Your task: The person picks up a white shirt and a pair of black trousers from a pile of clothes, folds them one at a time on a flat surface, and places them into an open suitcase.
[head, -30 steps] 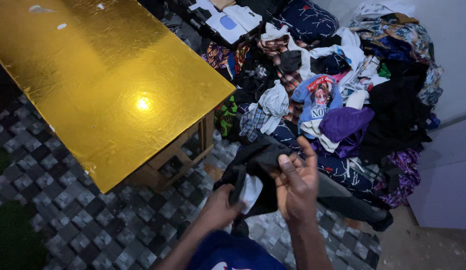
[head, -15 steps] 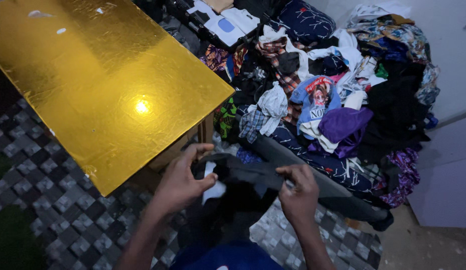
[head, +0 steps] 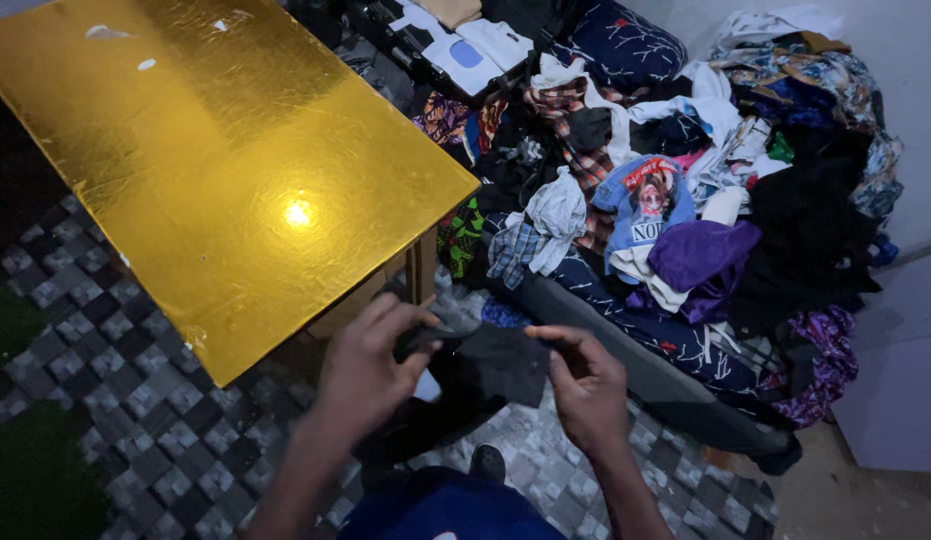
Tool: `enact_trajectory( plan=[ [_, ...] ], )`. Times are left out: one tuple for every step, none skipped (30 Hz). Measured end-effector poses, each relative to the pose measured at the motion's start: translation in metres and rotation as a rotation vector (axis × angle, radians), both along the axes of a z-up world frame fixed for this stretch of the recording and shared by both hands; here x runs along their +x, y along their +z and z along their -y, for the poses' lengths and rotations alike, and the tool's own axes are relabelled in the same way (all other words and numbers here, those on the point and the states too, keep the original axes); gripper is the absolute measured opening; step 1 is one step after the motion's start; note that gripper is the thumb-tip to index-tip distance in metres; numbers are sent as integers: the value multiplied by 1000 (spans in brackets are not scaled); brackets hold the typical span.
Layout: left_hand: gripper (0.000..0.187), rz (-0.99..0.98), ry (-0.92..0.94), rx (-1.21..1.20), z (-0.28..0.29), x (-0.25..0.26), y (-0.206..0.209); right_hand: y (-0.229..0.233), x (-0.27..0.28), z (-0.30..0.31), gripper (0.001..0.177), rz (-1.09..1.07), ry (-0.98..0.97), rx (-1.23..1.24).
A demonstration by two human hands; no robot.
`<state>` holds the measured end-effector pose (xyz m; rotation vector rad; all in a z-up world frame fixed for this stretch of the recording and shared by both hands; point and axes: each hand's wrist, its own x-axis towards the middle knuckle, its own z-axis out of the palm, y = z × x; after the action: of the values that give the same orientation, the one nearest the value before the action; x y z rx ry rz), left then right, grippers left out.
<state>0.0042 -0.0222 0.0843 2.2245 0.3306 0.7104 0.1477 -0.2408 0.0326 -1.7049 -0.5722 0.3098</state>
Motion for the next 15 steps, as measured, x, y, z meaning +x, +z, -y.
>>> enact_trajectory(
  plan=[
    [29,-37,4,-17,4,0,-1,5,-2,-3,27,25,22,14],
    [31,-75,9,-33,8,0,-2,10,-4,-5,27,128,26,-3],
    [33,-112,12,-51,11,0,-2,15,-6,-7,28,231,29,-22],
    [32,-91,11,-47,13,1,-3,19,-8,-10,29,334,32,-40],
    [30,-72,11,-44,16,2,-5,20,-10,-13,32,327,25,-59],
    [29,-52,10,-41,18,2,-6,20,-12,-17,37,320,19,-77],
    [30,-32,-10,-45,17,1,-6,18,-13,-19,41,313,14,-94],
    [31,-12,-31,-49,16,0,-6,15,-12,-21,39,324,22,-129],
    [32,6,-52,-55,15,-1,-7,9,-11,-21,37,333,31,-168],
    [33,-37,-76,-98,14,-3,-7,2,-10,-20,35,343,39,-207],
    [34,-81,-98,-137,12,-6,-6,-4,-8,-19,32,303,16,-146],
    [36,-124,-120,-177,9,-8,-6,-9,-6,-19,29,263,-6,-86],
    [34,-120,-136,-187,7,-10,-6,-13,-6,-17,27,219,-27,-30],
    [33,-116,-152,-196,5,-12,-7,-15,-7,-15,23,169,-30,-26],
    [32,-108,-170,-204,4,-11,-8,-15,-6,-13,20,122,-35,-20]
  ],
)
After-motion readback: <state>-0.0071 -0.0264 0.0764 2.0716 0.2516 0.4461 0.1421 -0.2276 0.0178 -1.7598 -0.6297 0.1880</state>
